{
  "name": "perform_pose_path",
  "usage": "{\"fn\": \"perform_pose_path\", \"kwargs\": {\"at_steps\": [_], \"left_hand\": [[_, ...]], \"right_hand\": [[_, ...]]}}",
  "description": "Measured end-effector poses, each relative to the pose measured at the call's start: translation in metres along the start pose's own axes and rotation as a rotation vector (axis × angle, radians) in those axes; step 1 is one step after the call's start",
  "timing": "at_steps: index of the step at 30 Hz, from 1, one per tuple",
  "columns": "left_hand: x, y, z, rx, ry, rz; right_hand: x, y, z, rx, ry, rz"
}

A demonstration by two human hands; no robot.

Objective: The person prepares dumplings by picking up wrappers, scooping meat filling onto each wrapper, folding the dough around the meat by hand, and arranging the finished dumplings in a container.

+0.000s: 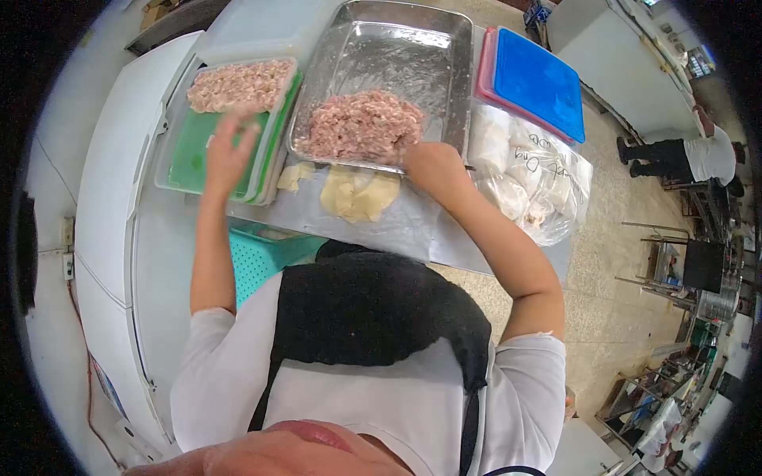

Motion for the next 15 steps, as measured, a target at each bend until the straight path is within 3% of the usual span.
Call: {"fn": "perform_pose_path", "kwargs": {"at_steps": [2,3,5,6,7,9,10,13,15], "left_hand": [[0.054,-0.034,0.027,-0.221,0.029,0.216],[0.062,-0.060,0.043,-0.265,-0.062,0.183],[0.081,-0.108,0.071,-0.435,-0.032,0.242],[0.086,-0.130,0.083,-0.493,-0.079,0.235],[0.090,-0.148,0.091,-0.488,-0.068,0.232],[0.097,-0.166,0.100,-0.321,-0.143,0.152],[0.093,-0.171,0.102,-0.319,-0.140,0.147],[0.082,-0.170,0.097,-0.390,-0.094,0.198],[0.071,-0.159,0.100,-0.384,0.090,0.329]], "right_hand": [[-0.001,0.019,0.010,-0.102,0.051,-0.033],[0.005,0.039,0.006,-0.106,0.060,-0.040],[0.027,0.063,-0.004,-0.280,-0.042,0.066],[0.037,0.068,-0.008,-0.146,0.008,0.026],[0.045,0.052,-0.014,-0.148,0.020,0.024],[0.042,0.014,-0.019,0.107,0.144,0.006],[0.026,0.001,-0.018,-0.046,0.121,0.007],[0.010,-0.001,0.008,-0.043,0.178,-0.021],[0.033,0.017,0.011,-0.131,0.098,-0.023]]}}
Point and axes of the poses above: each hand's wrist, its own z-axis away from the middle knuckle, its own y-axis out of the back of the hand, x = y × z, the point moved 5 cm from there along -z, towards the middle knuckle, and after that the axes turned 3 degrees about -z, right-handed, at the moved point
